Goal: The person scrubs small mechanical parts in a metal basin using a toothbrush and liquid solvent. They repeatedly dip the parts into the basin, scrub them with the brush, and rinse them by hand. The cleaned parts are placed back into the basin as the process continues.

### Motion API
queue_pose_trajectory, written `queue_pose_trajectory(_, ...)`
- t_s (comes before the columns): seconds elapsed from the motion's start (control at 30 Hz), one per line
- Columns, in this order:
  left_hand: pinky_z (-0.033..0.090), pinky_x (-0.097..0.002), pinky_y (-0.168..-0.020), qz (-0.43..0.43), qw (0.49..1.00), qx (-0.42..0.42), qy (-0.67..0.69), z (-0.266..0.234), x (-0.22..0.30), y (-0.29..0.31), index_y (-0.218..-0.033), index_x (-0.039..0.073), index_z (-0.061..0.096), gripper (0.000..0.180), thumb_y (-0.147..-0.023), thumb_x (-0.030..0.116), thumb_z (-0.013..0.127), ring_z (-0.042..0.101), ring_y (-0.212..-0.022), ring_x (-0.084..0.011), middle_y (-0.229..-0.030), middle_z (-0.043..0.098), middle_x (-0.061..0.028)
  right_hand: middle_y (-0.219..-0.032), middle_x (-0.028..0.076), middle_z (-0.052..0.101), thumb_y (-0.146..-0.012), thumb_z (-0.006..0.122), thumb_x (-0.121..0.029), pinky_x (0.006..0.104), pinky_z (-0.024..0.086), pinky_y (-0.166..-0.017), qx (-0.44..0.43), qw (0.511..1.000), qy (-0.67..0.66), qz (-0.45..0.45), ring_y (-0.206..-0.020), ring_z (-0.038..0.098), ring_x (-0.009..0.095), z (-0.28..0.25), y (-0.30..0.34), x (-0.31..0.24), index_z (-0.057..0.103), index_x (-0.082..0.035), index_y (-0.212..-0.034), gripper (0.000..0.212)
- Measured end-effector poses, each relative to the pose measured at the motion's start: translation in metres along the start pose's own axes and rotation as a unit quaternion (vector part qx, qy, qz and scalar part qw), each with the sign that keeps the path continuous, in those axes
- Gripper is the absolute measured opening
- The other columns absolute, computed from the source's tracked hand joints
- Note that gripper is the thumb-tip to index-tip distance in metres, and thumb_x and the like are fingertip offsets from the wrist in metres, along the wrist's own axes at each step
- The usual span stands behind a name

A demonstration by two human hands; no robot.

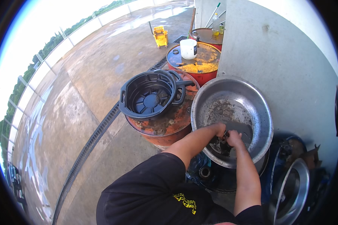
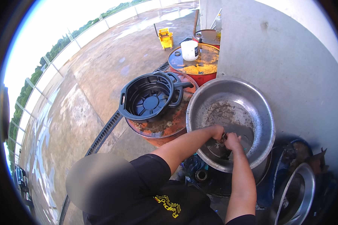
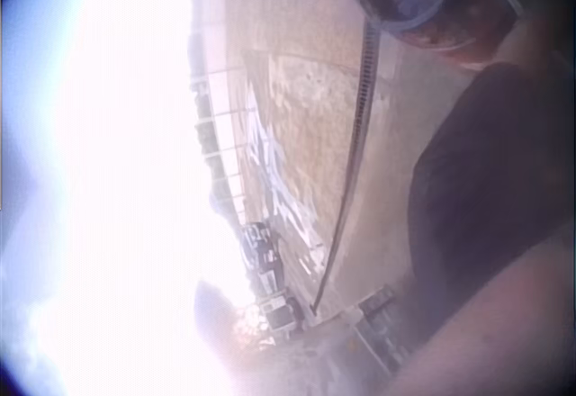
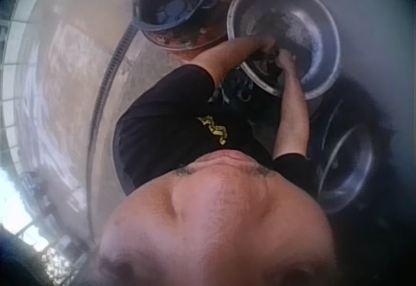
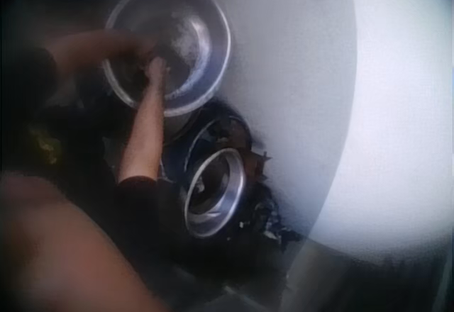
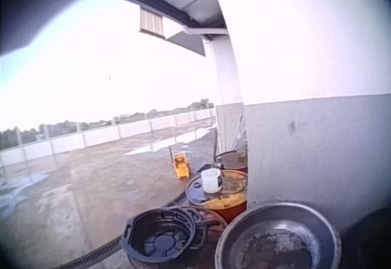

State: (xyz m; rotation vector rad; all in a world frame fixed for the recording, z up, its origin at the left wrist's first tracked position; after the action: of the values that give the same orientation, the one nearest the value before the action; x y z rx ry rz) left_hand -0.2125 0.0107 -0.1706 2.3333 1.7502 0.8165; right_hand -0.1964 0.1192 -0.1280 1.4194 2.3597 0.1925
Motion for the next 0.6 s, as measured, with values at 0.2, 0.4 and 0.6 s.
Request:
queue_pose_trajectory(0.2,0.063,-0.0395,-0.061,0.003,0.920,0.008,0.392,-0.027,-0.012,0.009,-0.092,-0.005,0.077,0.029,-0.089,0.023,0.083,0.076,-0.064,-0.0252,-0.079,0.077,-0.0177,-0.096,0.009,0.075,-0.104,0.069,-0.027,0.0385,0.054,-0.068,0.019,0.921,-0.389,-0.006,-0.077,0.072,0.025,-0.004,-0.013,0.031,0.073,-0.004,-0.111,0.024)
queue_pose_trajectory(0.4,0.059,-0.0349,-0.055,-0.081,0.818,0.109,0.558,-0.059,-0.015,0.026,-0.095,-0.003,0.074,0.027,-0.098,0.023,0.077,0.073,-0.065,-0.0200,-0.079,0.074,-0.0108,-0.085,0.001,0.069,-0.111,0.060,-0.033,0.0269,0.045,-0.055,0.020,0.757,-0.642,0.117,-0.067,0.063,0.012,-0.007,0.002,0.033,0.070,-0.010,-0.111,0.025)
queue_pose_trajectory(0.6,0.060,-0.0346,-0.061,-0.009,0.787,0.171,0.593,-0.069,0.006,0.034,-0.109,-0.006,0.072,0.025,-0.093,0.012,0.080,0.073,-0.073,-0.0188,-0.089,0.076,-0.0108,-0.085,0.003,0.069,-0.111,0.060,-0.028,0.0258,0.046,-0.057,0.043,0.677,-0.730,0.078,-0.067,0.062,0.013,-0.021,0.001,0.028,0.067,-0.009,-0.111,0.021)
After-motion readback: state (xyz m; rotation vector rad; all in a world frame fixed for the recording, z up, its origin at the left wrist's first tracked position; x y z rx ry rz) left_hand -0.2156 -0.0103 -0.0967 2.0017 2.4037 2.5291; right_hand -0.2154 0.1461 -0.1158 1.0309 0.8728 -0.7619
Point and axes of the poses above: each hand's wrist, its own y-axis away from the middle knuckle, its own z-axis out of the palm, x = y × z, the point moved 8 cm from there along -y, towards the middle knuckle
